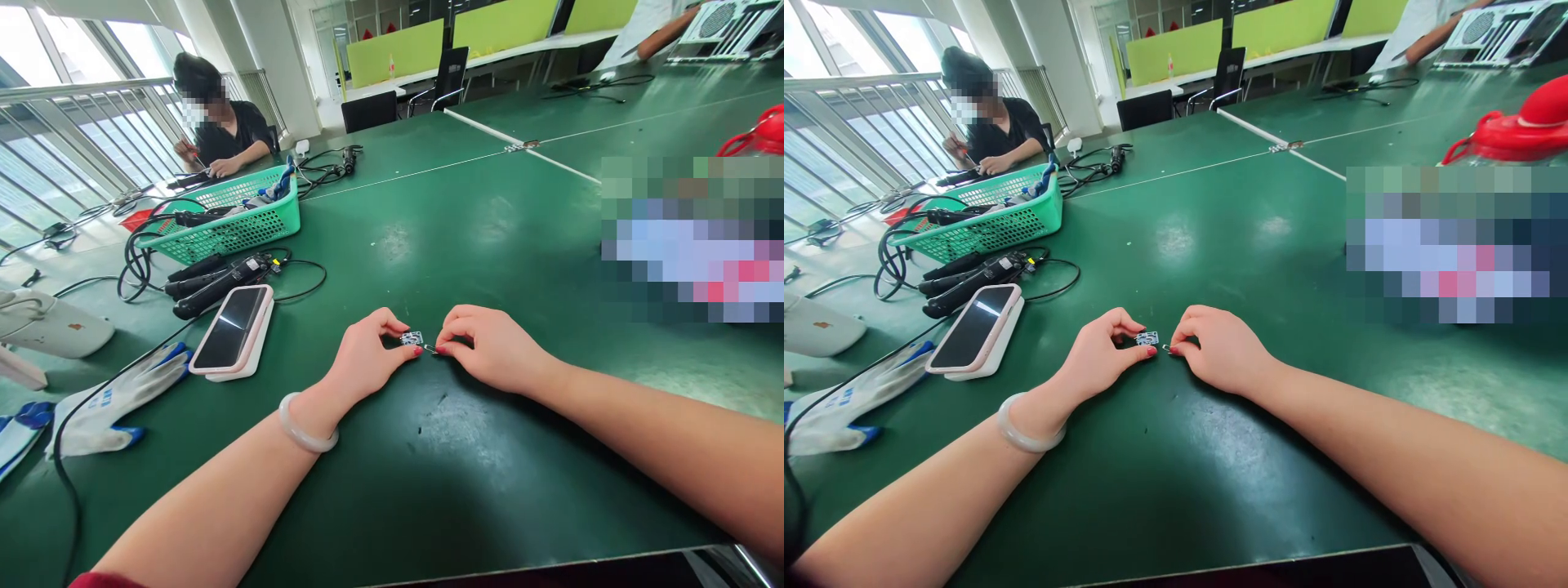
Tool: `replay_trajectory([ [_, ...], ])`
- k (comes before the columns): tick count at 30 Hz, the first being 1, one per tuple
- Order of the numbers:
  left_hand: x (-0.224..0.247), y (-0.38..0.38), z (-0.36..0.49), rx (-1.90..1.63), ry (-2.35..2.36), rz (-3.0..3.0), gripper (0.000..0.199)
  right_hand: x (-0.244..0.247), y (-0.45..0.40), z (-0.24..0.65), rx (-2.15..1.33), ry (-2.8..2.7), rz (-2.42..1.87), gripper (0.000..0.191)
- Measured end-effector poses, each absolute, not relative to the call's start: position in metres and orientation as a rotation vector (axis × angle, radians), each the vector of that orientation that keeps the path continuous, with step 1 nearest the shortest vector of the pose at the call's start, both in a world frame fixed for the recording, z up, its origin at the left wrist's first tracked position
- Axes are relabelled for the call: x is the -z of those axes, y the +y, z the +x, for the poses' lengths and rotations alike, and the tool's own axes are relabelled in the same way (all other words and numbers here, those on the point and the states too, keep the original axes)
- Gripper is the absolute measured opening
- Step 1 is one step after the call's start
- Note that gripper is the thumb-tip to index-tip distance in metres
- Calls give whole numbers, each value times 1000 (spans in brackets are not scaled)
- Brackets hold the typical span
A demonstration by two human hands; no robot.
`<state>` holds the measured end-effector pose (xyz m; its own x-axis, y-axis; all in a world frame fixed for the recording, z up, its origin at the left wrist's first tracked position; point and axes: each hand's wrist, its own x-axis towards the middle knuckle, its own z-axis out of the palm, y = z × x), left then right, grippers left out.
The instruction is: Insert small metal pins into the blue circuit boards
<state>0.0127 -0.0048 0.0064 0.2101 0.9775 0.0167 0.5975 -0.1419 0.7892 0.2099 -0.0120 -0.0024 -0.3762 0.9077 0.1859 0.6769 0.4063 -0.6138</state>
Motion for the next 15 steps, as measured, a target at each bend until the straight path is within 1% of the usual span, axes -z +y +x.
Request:
replay_trajectory([
  [7, -5, -7, 14, -740, 1367, 1825, 29, 1, -15, 203, -709, -1991, -1247, 13],
  [15, -6, -10, 15, -759, 1277, 1841, 32, -2, -20, 197, -705, -1968, -1160, 10],
])
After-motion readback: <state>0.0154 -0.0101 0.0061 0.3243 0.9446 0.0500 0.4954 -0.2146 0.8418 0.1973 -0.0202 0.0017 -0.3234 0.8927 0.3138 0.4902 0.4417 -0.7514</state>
